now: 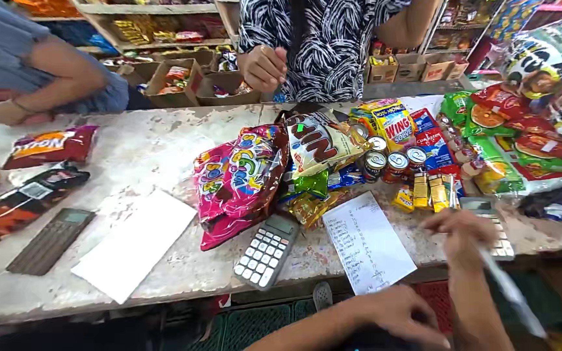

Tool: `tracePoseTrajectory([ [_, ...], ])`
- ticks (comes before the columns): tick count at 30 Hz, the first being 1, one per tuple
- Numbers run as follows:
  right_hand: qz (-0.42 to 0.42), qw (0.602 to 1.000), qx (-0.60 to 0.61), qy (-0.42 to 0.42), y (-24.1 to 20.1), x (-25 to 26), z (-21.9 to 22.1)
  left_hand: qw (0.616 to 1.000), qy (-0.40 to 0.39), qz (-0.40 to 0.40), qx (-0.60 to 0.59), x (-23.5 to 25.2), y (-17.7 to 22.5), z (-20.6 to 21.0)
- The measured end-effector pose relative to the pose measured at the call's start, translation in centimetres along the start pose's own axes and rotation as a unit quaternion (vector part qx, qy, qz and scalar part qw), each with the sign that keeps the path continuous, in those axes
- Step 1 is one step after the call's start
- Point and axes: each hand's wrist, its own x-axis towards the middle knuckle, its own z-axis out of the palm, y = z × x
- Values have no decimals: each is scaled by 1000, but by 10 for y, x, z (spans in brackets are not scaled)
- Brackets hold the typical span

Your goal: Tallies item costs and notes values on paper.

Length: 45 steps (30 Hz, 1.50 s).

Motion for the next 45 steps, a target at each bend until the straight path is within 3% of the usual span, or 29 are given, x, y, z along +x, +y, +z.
tracePoseTrajectory([
  [4, 61, 978, -195, 42, 84, -49, 24, 971, -156, -88, 162, 19, -61, 61],
  [7, 90, 974, -207, 23, 106, -73, 26, 954, -194, -101, 206, 28, -74, 62],
  [13, 58, 979, -196, -5, 107, -83, 29, 961, -101, -87, 242, 38, -60, 22],
  [19, 54, 978, -200, -7, 98, -92, 36, 972, -90, -145, 161, 3, -42, -10],
  [22, 49, 978, -204, -16, 103, -98, 33, 991, -83, -86, 66, -17, -17, -21],
  [24, 30, 976, -216, -18, 108, -99, 33, 1000, 1, -6, -5, -36, 2, -32],
  [26, 8, 974, -226, -19, 113, -97, 34, 977, 201, 71, 6, -55, 14, -40],
  [28, -11, 969, -248, -15, 116, -97, 38, 906, 387, 109, 134, -71, 10, -53],
  [30, -30, 960, -279, 2, 118, -98, 43, 836, 487, 86, 237, -87, -10, -63],
  [34, -34, 952, -304, 21, 123, -102, 50, 775, 555, 61, 296, -103, -62, -59],
  [38, -57, 936, -346, 30, 134, -111, 54, 724, 596, 64, 340, -92, -74, -58],
  [41, -57, 929, -364, 21, 132, -116, 58, 739, 598, 37, 306, -94, -53, -51],
  [45, 10, 929, -360, -86, 64, -86, 51, 759, 590, -4, 274, -79, 4, -46],
])
